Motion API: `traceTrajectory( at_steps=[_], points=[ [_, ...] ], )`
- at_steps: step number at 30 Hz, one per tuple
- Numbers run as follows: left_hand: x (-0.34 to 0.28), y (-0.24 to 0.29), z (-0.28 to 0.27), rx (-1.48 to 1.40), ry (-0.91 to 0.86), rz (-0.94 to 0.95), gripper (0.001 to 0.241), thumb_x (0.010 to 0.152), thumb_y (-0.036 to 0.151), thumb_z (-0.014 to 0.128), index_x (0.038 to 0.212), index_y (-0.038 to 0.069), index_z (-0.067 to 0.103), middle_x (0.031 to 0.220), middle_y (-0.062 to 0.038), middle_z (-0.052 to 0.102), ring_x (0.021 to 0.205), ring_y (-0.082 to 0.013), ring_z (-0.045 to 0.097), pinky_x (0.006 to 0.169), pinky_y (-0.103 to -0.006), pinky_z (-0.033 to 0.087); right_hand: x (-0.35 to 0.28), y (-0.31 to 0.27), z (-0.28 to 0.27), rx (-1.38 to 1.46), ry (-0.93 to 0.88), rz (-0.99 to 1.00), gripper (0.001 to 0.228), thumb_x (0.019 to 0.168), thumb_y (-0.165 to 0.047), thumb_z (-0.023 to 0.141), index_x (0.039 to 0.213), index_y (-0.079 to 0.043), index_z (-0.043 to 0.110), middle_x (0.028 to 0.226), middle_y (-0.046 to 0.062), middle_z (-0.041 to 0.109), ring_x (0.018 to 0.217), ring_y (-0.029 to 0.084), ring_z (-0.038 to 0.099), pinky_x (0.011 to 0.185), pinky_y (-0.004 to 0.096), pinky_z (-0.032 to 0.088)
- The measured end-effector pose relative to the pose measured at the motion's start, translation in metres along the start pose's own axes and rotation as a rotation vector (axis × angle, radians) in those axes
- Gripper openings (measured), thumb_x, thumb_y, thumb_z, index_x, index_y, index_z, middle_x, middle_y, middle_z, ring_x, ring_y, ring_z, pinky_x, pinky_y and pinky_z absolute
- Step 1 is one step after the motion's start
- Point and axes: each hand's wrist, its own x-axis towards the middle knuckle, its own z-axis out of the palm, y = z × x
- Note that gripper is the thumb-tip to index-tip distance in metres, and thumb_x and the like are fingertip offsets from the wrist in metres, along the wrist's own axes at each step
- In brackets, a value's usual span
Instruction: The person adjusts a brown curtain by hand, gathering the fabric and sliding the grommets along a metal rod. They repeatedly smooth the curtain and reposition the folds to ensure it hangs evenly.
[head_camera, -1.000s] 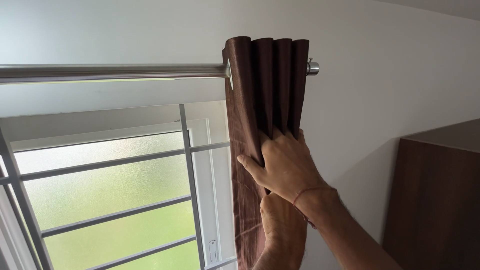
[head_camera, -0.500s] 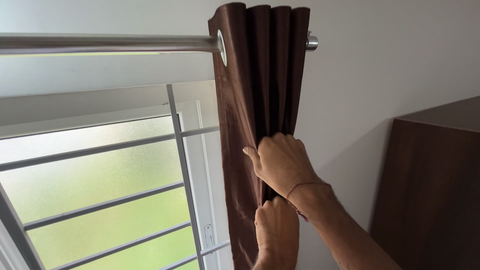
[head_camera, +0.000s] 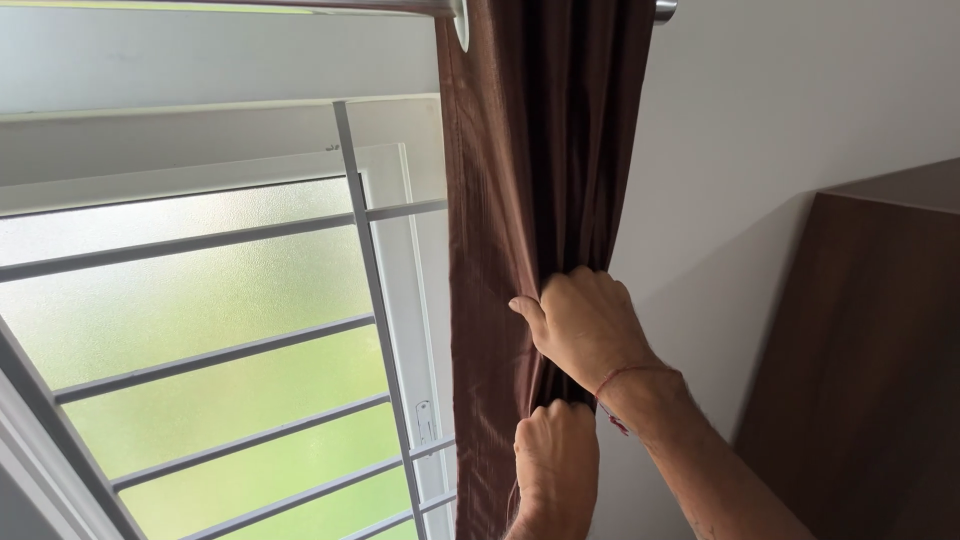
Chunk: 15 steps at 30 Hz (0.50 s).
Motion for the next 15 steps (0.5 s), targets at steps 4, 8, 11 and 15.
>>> traceTrajectory(
  at_steps=[4,8,11,15],
  points=[
    [-0.004,-0.013,0.011,-0.009,-0.032,0.022,0.02,0.085,0.005,0.08,0.07,0.013,0.071,0.063,-0.001,0.07,0.056,-0.0102,0.068,0.038,-0.0294,0.046,-0.017,-0.007,0.014,0.052,0.014,0.05,0.059,0.098,-0.04,0.066,0.053,-0.003,0.062,0.045,0.012,0.057,0.04,0.026,0.057,0.046,0.041,0.052],
    [-0.005,-0.013,0.064,0.005,-0.047,0.026,0.017,0.082,0.006,0.081,0.071,0.013,0.071,0.063,-0.001,0.069,0.058,-0.0122,0.068,0.043,-0.0308,0.048,-0.026,0.002,0.044,0.047,0.036,0.015,0.055,0.098,-0.037,0.066,0.055,-0.003,0.062,0.047,0.013,0.058,0.042,0.026,0.057,0.046,0.042,0.051],
    [-0.011,-0.008,0.086,-0.011,-0.01,0.03,0.015,0.078,0.008,0.084,0.072,0.011,0.071,0.066,-0.004,0.068,0.062,-0.0149,0.068,0.045,-0.0316,0.053,-0.029,0.004,0.057,0.041,-0.054,0.065,0.054,0.1,-0.036,0.065,0.056,-0.004,0.062,0.048,0.012,0.058,0.042,0.025,0.056,0.048,0.041,0.051],
    [-0.016,-0.013,0.078,-0.037,-0.117,0.056,0.013,0.082,0.006,0.081,0.075,0.009,0.071,0.068,-0.005,0.068,0.063,-0.0146,0.069,0.046,-0.0313,0.056,-0.044,0.007,0.077,0.047,-0.131,0.135,0.055,0.101,-0.037,0.064,0.058,-0.003,0.061,0.048,0.011,0.057,0.043,0.023,0.055,0.048,0.039,0.052]
  ],
)
